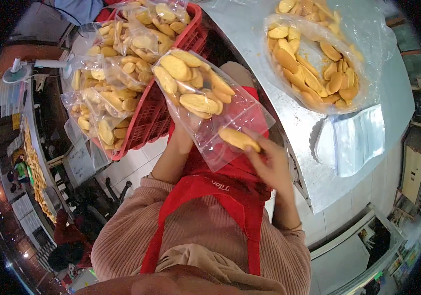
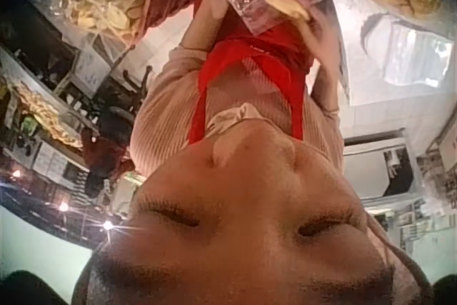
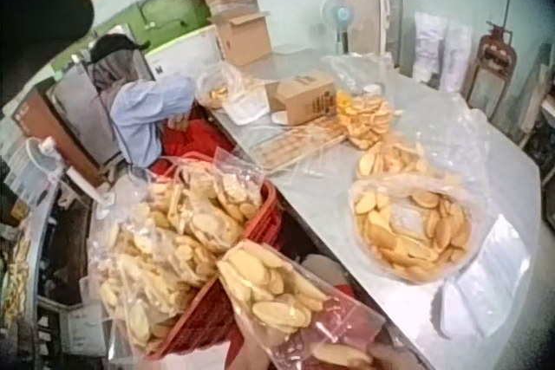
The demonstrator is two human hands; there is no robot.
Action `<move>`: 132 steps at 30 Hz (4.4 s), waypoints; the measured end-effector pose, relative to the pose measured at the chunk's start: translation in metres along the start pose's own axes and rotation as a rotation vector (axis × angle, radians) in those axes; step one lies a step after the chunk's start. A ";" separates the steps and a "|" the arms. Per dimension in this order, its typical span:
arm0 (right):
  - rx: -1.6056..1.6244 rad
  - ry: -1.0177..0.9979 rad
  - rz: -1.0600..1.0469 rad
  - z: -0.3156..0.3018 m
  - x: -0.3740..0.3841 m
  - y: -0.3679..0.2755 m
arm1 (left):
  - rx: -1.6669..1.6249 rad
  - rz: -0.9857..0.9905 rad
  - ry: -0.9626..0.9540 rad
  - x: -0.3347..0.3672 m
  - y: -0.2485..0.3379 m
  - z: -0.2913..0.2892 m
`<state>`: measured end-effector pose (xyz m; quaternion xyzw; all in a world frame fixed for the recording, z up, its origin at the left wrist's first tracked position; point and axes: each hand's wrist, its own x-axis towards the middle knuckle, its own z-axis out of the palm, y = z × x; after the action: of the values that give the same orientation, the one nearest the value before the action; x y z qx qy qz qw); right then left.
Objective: The person packs small, oblong, yellow biscuits into clear plastic bags. They pick up biscuits from a large pile on a metal table and place them into a bag held in their left hand, arranging them carefully. The filled bags are then placed into a red basket.
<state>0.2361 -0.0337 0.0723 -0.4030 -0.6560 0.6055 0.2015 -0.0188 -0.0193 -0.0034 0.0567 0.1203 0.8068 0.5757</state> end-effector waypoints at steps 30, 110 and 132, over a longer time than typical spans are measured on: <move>-0.249 0.488 -0.069 0.074 0.033 0.007 | 0.320 -0.264 0.136 -0.066 0.001 -0.003; 0.366 -0.222 0.004 0.057 0.057 0.026 | 0.697 -0.012 0.344 -0.082 -0.005 0.015; 0.129 -0.451 -0.024 0.086 0.081 0.030 | 0.755 -0.106 0.562 -0.070 0.016 0.023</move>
<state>0.1315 -0.0272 0.0096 -0.2361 -0.6489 0.7186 0.0822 -0.0052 -0.0874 0.0258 0.0350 0.5590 0.6603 0.5002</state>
